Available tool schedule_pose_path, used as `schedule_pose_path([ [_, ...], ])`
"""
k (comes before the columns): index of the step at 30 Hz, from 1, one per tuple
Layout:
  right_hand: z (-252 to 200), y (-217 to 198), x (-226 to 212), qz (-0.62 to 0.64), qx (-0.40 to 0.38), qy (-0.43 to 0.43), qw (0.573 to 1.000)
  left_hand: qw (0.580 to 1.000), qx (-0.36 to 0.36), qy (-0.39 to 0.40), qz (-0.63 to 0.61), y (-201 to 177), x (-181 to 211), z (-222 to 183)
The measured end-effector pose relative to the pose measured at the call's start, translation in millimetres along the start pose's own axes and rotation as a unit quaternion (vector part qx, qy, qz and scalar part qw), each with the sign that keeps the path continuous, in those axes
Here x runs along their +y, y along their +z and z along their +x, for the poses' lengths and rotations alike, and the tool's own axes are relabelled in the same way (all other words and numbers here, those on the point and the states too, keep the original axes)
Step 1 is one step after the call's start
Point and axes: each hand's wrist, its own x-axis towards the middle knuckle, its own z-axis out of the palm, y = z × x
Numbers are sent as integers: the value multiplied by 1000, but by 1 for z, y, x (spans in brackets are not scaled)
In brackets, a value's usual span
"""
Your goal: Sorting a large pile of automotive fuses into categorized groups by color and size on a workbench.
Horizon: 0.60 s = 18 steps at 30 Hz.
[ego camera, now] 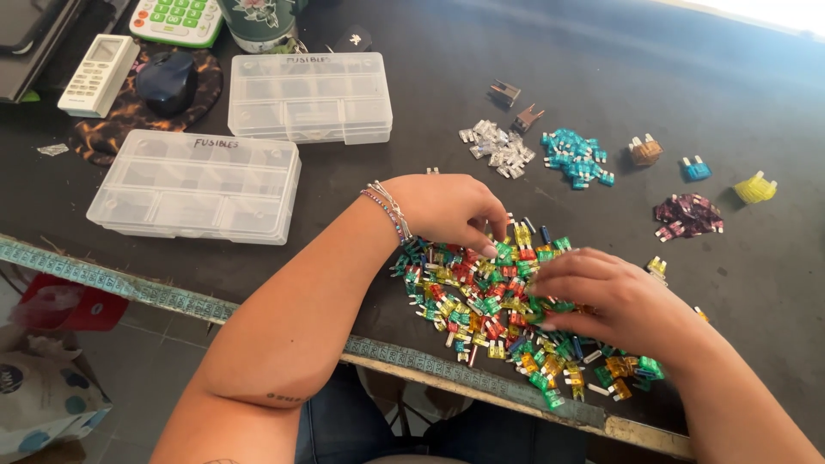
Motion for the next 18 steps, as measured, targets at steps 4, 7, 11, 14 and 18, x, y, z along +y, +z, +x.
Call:
schedule_pose_path([
  [4,-5,6,10,-49,-32,14,998,1000,-10,-9,-16,-3,2,-4],
  [7,-5,6,9,2,-94,85,992,999,28,4,19,0,-3,1],
  [11,-3,13,11,21,-87,78,993,996,74,57,11,11,-8,15],
  [14,-3,18,11,35,-38,55,997,984,93,150,23,34,-15,30],
  [18,-3,19,10,52,43,32,997,969,120,186,111,60,-4,40],
])
